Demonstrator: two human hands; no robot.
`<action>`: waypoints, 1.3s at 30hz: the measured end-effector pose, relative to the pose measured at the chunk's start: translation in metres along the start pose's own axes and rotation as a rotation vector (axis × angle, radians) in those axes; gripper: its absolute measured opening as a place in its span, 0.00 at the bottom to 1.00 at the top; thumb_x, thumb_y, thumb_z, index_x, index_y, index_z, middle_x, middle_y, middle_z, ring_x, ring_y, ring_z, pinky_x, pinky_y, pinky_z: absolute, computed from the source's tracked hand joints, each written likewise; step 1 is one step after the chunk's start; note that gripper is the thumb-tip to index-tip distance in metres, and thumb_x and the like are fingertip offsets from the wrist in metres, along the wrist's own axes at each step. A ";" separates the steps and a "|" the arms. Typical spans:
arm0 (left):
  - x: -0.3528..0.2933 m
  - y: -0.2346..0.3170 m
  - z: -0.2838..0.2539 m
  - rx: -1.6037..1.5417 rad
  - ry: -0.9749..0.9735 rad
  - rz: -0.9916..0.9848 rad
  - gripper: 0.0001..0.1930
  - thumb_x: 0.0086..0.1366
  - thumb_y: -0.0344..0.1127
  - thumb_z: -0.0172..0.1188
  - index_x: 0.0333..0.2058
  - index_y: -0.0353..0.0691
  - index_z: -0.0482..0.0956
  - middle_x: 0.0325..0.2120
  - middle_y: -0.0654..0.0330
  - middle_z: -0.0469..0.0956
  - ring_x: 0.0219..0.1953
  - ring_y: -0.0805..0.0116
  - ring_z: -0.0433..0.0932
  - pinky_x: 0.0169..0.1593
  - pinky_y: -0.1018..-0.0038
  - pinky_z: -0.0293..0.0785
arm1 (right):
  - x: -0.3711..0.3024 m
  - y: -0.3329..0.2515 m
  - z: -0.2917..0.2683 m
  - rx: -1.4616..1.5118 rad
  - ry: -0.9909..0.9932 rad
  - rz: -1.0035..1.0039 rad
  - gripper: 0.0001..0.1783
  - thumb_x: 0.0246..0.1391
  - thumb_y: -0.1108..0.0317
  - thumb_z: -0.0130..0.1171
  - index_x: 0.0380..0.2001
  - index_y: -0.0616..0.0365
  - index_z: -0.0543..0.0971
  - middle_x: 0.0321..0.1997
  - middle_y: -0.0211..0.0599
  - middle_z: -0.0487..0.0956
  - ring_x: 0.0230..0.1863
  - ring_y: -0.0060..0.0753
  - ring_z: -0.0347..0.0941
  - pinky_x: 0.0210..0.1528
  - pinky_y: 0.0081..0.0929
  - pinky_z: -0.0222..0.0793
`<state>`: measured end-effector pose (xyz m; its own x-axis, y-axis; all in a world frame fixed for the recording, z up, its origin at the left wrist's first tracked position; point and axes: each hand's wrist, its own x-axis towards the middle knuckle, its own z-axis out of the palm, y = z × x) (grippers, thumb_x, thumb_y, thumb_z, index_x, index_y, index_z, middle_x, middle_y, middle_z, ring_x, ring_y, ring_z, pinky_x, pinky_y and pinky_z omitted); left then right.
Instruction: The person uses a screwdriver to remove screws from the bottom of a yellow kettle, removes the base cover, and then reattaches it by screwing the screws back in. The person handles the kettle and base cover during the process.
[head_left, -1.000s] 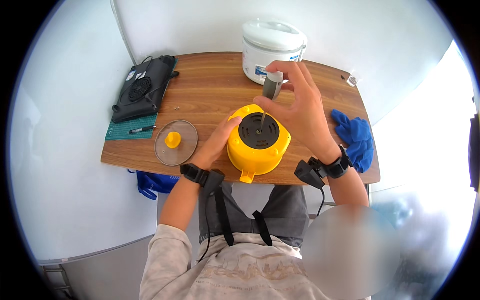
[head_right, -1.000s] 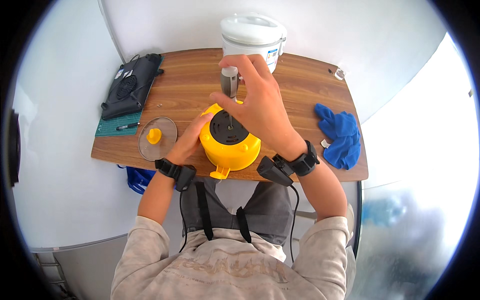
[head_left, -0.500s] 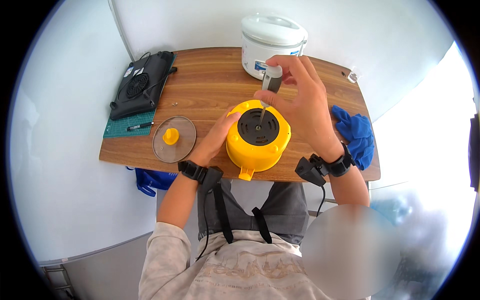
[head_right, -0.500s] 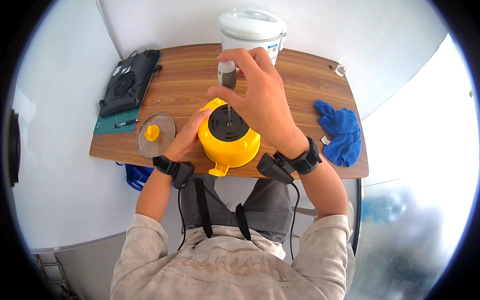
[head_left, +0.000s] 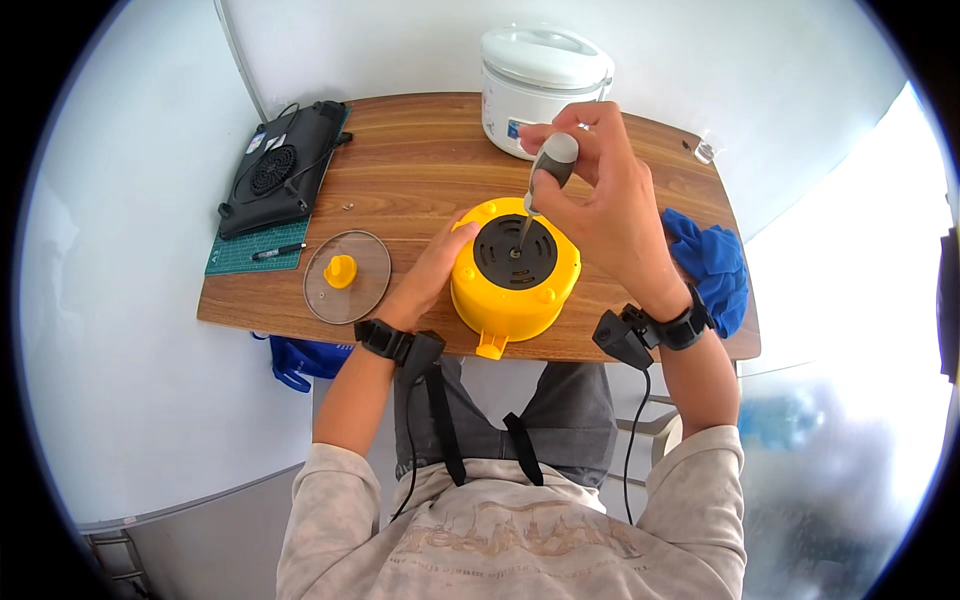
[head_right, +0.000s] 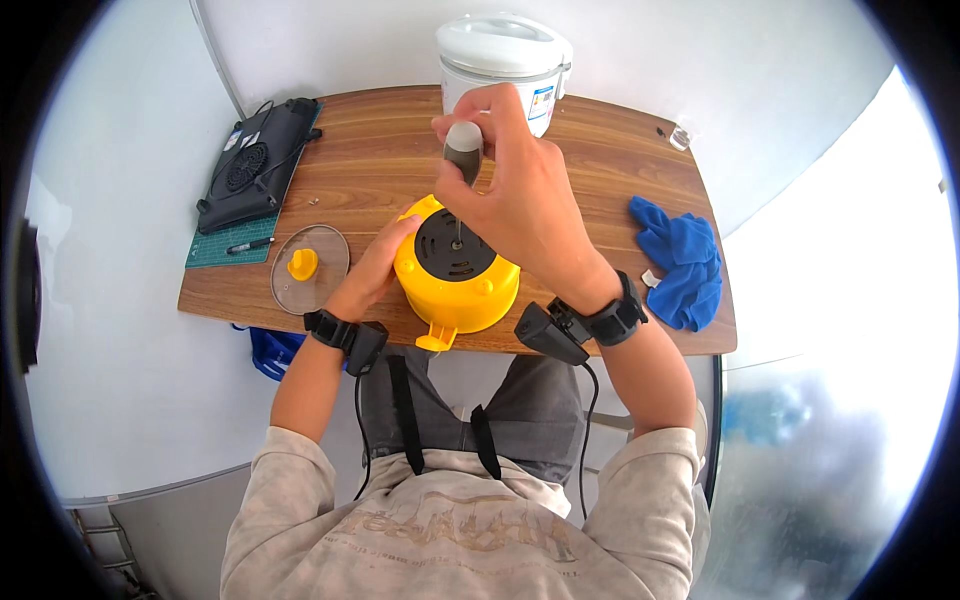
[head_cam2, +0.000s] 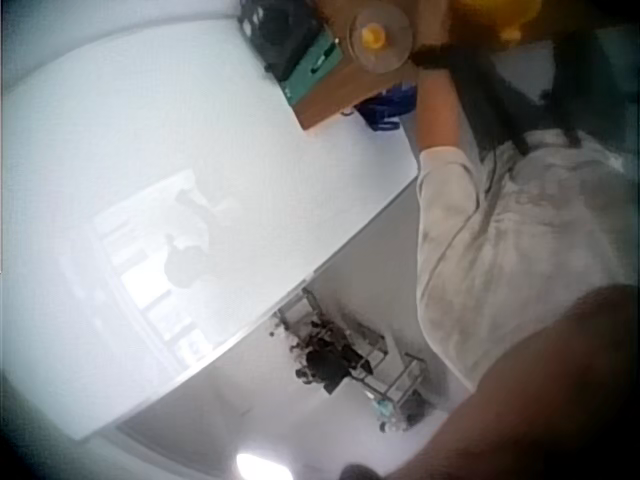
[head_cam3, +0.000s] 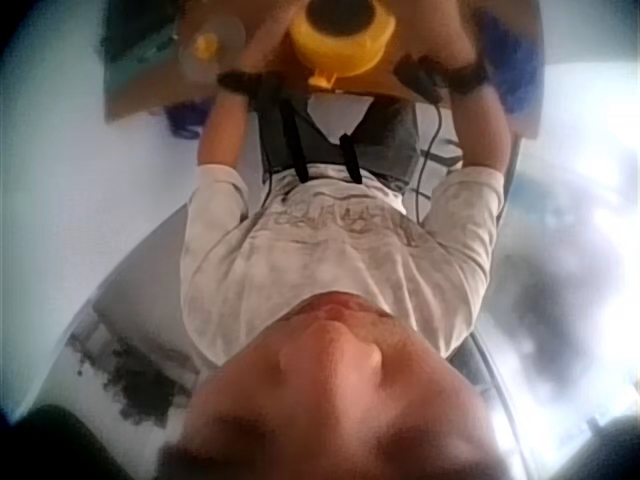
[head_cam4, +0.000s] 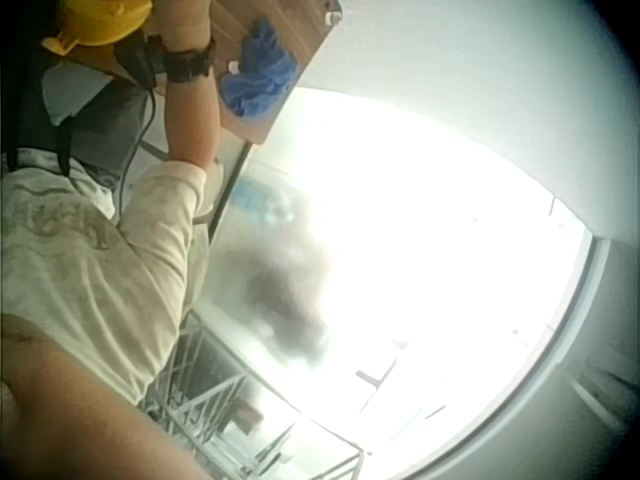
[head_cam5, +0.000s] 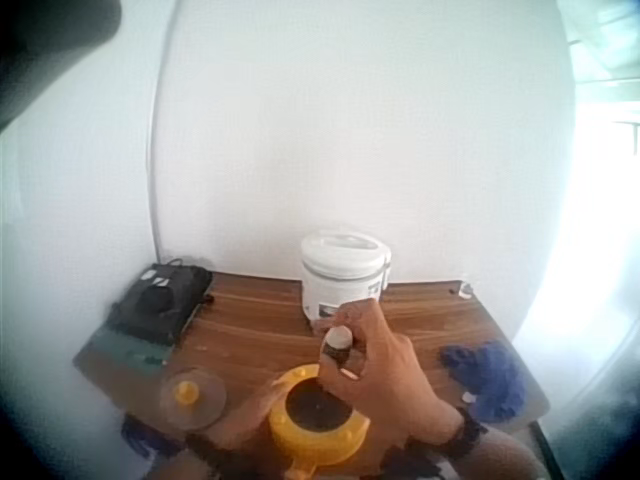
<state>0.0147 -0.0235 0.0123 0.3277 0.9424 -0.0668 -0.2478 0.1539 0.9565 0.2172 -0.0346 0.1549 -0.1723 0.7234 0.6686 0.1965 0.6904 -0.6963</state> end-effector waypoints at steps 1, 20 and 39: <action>0.000 -0.001 -0.001 0.003 -0.004 0.006 0.25 0.77 0.49 0.47 0.63 0.37 0.66 0.56 0.54 0.74 0.59 0.66 0.72 0.64 0.73 0.65 | 0.000 -0.001 -0.001 -0.042 -0.023 -0.006 0.18 0.52 0.77 0.63 0.47 0.54 0.77 0.37 0.42 0.83 0.39 0.42 0.81 0.45 0.34 0.76; -0.001 -0.001 0.000 -0.007 -0.007 -0.002 0.25 0.77 0.50 0.46 0.63 0.38 0.67 0.55 0.55 0.74 0.58 0.67 0.72 0.64 0.73 0.66 | 0.001 0.007 -0.001 -0.044 0.010 -0.036 0.22 0.50 0.76 0.67 0.48 0.54 0.74 0.40 0.37 0.83 0.40 0.40 0.82 0.47 0.32 0.77; 0.003 -0.007 -0.005 -0.067 0.002 -0.030 0.25 0.74 0.50 0.53 0.61 0.40 0.69 0.53 0.60 0.77 0.56 0.70 0.75 0.60 0.73 0.70 | -0.003 0.004 0.000 -0.202 0.014 -0.131 0.21 0.49 0.76 0.69 0.46 0.52 0.76 0.39 0.36 0.75 0.37 0.36 0.77 0.37 0.29 0.75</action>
<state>0.0128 -0.0202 0.0043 0.3337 0.9378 -0.0960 -0.2981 0.2016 0.9330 0.2182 -0.0338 0.1504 -0.1956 0.6264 0.7546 0.3629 0.7611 -0.5377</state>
